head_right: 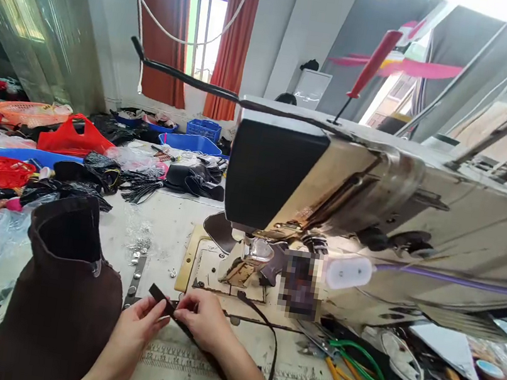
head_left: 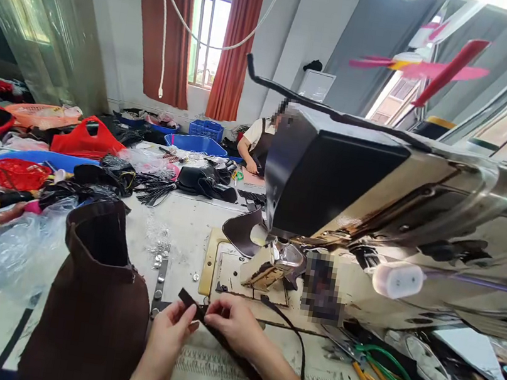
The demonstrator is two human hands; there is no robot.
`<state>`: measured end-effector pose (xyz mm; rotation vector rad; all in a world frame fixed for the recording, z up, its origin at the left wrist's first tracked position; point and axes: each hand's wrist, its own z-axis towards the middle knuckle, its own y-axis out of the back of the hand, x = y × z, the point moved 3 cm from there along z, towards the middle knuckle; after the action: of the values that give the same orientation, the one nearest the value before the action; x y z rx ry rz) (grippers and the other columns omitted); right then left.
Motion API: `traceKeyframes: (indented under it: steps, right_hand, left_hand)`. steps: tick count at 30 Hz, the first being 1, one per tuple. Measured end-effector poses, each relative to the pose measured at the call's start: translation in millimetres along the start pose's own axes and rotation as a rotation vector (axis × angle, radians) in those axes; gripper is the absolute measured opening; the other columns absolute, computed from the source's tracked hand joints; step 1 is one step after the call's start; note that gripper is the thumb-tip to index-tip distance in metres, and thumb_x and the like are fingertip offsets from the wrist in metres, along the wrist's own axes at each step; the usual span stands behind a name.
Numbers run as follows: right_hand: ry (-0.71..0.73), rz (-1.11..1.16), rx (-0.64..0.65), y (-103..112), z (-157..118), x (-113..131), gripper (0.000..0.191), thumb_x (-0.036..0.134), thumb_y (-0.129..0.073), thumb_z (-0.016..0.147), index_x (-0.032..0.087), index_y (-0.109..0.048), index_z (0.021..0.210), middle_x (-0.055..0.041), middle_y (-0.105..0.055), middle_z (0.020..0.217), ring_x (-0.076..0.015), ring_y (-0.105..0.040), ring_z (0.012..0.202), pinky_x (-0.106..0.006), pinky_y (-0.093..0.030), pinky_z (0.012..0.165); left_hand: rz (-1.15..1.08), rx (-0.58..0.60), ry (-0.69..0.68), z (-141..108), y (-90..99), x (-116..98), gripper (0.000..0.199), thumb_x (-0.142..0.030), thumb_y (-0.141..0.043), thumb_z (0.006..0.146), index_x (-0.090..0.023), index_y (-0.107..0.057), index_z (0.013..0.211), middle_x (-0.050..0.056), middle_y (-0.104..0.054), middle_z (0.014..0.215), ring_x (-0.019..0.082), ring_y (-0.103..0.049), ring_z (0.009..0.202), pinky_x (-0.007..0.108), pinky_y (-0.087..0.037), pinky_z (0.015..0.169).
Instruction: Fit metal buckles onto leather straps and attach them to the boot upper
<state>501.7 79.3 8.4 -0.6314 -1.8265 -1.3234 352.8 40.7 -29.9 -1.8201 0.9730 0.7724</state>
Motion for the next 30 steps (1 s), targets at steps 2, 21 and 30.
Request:
traceKeyframes:
  steps: [2,21,30]
  right_hand:
    - [0.039,-0.012,0.030,-4,12,8,0.008,0.018,-0.065,0.078,0.018,-0.073,0.077,-0.0005,-0.069,0.073,-0.0158,-0.061,0.071,-0.025,-0.044,0.065]
    - [0.426,-0.558,0.034,-68,147,39,0.027,0.005,-0.048,0.086,0.015,-0.070,0.097,-0.0104,-0.069,0.099,-0.0234,-0.059,0.100,-0.032,-0.044,0.088]
    - [0.377,-0.366,0.022,-55,142,56,0.040,-0.002,-0.054,0.074,0.012,-0.069,0.108,-0.0147,-0.068,0.104,-0.0267,-0.063,0.099,-0.039,-0.048,0.089]
  left_hand:
    - [-0.028,-0.016,-0.019,-1,8.3,-4,0.050,-0.049,-0.087,0.055,-0.013,-0.071,0.086,0.009,-0.073,0.093,0.024,-0.068,0.093,0.030,-0.057,0.079]
    - [-0.030,-0.095,-0.097,-14,39.0,-29,0.090,-0.040,-0.082,0.064,-0.027,-0.035,0.140,-0.002,-0.064,0.076,0.015,-0.062,0.067,0.025,-0.054,0.061]
    - [0.178,-0.096,-0.142,-8,46.8,-33,0.055,-0.051,-0.079,0.061,-0.014,-0.068,0.099,0.006,-0.069,0.083,0.020,-0.063,0.079,0.028,-0.054,0.070]
